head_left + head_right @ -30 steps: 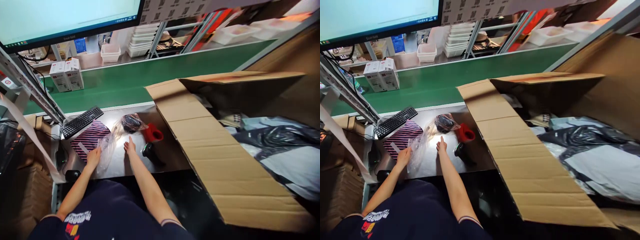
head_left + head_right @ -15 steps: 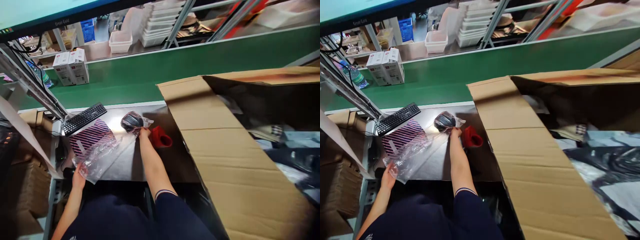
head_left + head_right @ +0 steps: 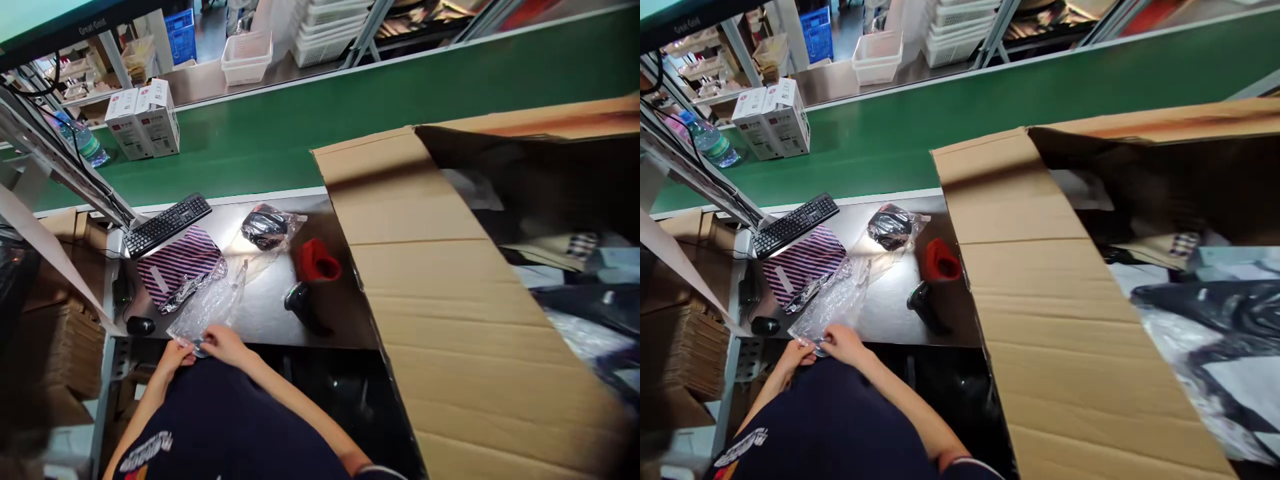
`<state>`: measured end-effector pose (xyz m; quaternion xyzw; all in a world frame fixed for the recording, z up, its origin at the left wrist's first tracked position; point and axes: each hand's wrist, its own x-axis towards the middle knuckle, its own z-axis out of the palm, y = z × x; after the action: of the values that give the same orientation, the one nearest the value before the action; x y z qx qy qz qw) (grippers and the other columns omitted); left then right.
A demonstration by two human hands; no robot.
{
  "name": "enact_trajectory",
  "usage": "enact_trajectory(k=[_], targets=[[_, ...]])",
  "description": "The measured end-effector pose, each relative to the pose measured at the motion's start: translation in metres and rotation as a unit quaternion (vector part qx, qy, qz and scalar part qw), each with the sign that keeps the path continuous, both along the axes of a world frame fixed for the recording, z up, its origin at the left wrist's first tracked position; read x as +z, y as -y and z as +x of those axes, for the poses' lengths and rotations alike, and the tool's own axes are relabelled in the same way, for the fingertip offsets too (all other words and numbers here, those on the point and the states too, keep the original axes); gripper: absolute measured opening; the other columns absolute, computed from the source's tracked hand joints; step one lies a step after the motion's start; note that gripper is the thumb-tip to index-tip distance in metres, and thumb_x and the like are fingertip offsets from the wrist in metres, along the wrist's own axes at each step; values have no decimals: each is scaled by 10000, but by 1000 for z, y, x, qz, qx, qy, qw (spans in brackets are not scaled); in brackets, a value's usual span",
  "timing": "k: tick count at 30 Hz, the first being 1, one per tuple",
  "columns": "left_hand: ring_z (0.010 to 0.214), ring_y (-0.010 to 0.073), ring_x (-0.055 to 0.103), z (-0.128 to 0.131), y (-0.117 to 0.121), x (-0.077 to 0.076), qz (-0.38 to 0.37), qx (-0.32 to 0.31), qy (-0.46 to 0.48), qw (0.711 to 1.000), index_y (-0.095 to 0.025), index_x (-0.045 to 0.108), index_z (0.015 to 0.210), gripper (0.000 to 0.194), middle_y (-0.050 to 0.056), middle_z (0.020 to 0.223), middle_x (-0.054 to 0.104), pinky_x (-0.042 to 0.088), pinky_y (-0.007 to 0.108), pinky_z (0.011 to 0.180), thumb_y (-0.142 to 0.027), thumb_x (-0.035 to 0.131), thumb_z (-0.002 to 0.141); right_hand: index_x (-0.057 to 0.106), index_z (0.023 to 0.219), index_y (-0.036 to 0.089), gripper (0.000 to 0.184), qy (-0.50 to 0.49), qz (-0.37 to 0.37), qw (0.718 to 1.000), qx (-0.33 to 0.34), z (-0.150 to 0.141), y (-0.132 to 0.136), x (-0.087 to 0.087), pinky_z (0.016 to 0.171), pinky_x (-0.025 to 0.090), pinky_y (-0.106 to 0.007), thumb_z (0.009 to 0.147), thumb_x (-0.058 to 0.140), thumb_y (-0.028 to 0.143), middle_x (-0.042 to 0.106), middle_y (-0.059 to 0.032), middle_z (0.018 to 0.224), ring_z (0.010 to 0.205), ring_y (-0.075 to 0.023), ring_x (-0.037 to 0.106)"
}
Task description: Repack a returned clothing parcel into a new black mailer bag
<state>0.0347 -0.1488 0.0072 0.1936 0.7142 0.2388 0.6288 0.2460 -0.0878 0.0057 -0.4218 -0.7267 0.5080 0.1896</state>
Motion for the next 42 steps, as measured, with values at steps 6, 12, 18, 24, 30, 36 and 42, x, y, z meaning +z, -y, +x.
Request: enact_trajectory(k=[6, 12, 18, 24, 30, 36, 42], targets=[[431, 96, 487, 8, -35, 24, 187, -34, -39, 981, -142, 653, 621, 516, -20, 488, 579, 355, 216, 445, -584, 912, 557, 685, 1034, 170, 382, 157, 108, 977, 94, -25, -10, 45, 754, 514, -330, 892, 765, 515, 748, -118, 1039, 927, -266, 699], [491, 118, 553, 26, -65, 52, 261, 40, -14, 964, -152, 669, 643, 413, -2, 543, 633, 433, 227, 509, -491, 904, 616, 678, 937, 201, 148, 153, 108, 982, 5, -5, -19, 80, 692, 444, -279, 1016, 603, 302, 759, -52, 926, 836, -195, 694], [509, 146, 611, 44, -66, 65, 305, 110, -21, 946, -175, 655, 665, 392, -6, 550, 638, 491, 250, 539, -474, 901, 606, 666, 1104, 191, 172, 184, 113, 976, -34, -1, -2, 100, 768, 480, -292, 970, 561, 162, 734, -69, 1028, 922, -203, 680], [450, 100, 549, 27, -75, 50, 239, 281, -8, 930, -181, 606, 720, 456, -51, 537, 595, 430, 207, 471, -531, 863, 581, 683, 1028, 173, 194, 315, 151, 937, -30, 4, 19, 87, 751, 455, -312, 901, 552, 105, 684, -121, 1027, 934, -242, 634], [443, 97, 539, 1, -78, 37, 174, 290, -8, 941, -181, 595, 763, 422, -51, 556, 594, 422, 209, 456, -549, 796, 719, 765, 1080, 234, 320, 165, 190, 966, -55, 41, 47, 59, 692, 471, -287, 1015, 453, 202, 655, -88, 901, 788, -197, 610], [453, 86, 540, -11, -72, 38, 157, 280, -6, 947, -155, 679, 867, 418, -30, 609, 623, 429, 203, 452, -568, 733, 832, 784, 1176, 281, 367, 80, 140, 985, -60, 43, 57, 51, 690, 531, -291, 1054, 446, 356, 732, -78, 911, 762, -190, 687], [478, 116, 627, -27, -64, 42, 148, 224, -1, 963, -143, 695, 908, 385, -1, 668, 660, 465, 206, 459, -504, 769, 793, 806, 1084, 280, 333, 124, 93, 988, -1, 36, 45, 60, 618, 485, -278, 913, 532, 202, 747, -36, 856, 722, -188, 687]])
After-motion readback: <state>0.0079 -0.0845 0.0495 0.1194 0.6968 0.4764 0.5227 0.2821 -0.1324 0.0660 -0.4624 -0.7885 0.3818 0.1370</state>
